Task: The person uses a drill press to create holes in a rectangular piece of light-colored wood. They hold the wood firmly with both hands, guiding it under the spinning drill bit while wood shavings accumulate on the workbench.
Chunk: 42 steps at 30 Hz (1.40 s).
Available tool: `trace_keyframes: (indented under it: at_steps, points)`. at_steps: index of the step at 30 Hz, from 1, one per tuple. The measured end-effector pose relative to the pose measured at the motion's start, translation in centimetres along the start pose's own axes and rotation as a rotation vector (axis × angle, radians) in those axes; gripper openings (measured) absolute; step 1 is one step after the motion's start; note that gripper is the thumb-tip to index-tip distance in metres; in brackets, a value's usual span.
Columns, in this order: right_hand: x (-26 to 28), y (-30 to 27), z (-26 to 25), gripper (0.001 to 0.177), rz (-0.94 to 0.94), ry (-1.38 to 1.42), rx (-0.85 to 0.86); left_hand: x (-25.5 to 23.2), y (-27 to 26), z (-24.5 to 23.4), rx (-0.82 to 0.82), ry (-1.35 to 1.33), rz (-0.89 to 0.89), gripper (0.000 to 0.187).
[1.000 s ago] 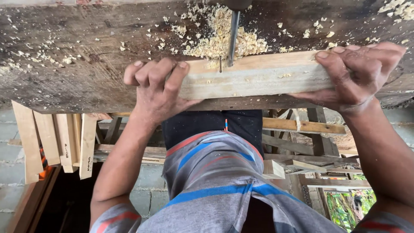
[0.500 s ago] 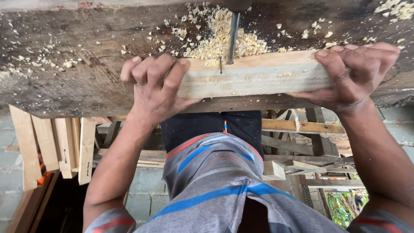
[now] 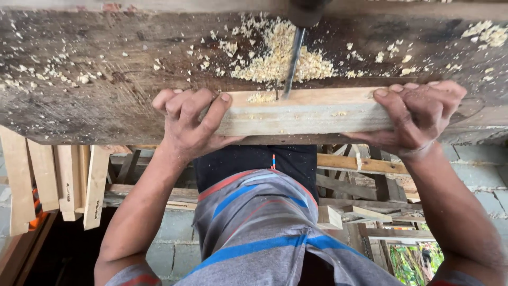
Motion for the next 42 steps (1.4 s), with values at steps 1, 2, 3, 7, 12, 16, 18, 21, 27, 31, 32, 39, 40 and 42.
trace_keyframes:
  at_steps: [1,2,3,7,12,16,18,21,27,31,32,39,40,42]
  points:
    - [0.0,0.1,0.0,0.059,-0.004,-0.001,0.002,0.0,-0.1,0.0,-0.004,-0.001,-0.002,0.052]
    - [0.0,0.1,0.0,0.059,0.010,-0.001,0.013,0.1,-0.1,0.2,0.007,-0.004,-0.009,0.051]
    - [0.1,0.1,0.0,0.060,0.025,0.000,0.020,0.2,-0.3,0.2,0.019,-0.005,-0.014,0.051]
    - [0.0,-0.2,0.2,0.061,0.025,-0.028,0.012,0.1,-0.1,0.1,0.020,0.004,-0.015,0.050]
    - [0.0,-0.1,0.2,0.061,0.034,-0.015,-0.011,0.0,0.5,-0.3,-0.025,0.039,-0.015,0.048]
    - [0.0,0.1,0.2,0.060,0.029,-0.012,-0.034,0.0,0.8,-0.6,-0.030,0.073,-0.028,0.046]
    - [-0.1,0.0,0.2,0.060,0.013,-0.037,-0.022,0.0,1.0,-0.7,-0.046,0.067,-0.029,0.046]
    - [-0.2,0.2,0.4,0.055,-0.014,-0.025,-0.075,0.3,1.0,-0.6,-0.037,0.083,-0.025,0.048]
    - [-0.3,0.3,0.2,0.057,-0.004,-0.037,-0.017,0.3,1.3,-0.9,-0.013,0.102,-0.029,0.046]
    - [-0.4,0.2,0.3,0.056,-0.013,-0.027,-0.109,0.5,1.6,-1.0,-0.034,0.111,-0.021,0.045]
    - [-0.4,0.3,0.3,0.056,-0.007,-0.032,-0.074,0.5,1.7,-1.1,-0.030,0.109,-0.018,0.045]
    - [-0.5,0.8,0.2,0.056,-0.007,-0.049,-0.048,0.7,1.9,-1.1,-0.016,0.123,-0.005,0.043]
    - [-0.5,0.9,0.2,0.056,-0.006,-0.048,-0.046,0.8,2.1,-1.1,-0.015,0.122,-0.006,0.043]
    - [-0.6,1.1,0.2,0.056,0.026,-0.024,-0.046,0.8,2.5,-1.3,-0.048,0.136,0.014,0.043]
Point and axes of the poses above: each hand's wrist, its own y-axis towards the middle knuckle, its own z-axis out of the palm, x = y × z, the point moved 4 cm from there along y, towards the middle knuckle, and after that the axes turned 9 degrees about -y, right-handed, at the moved point
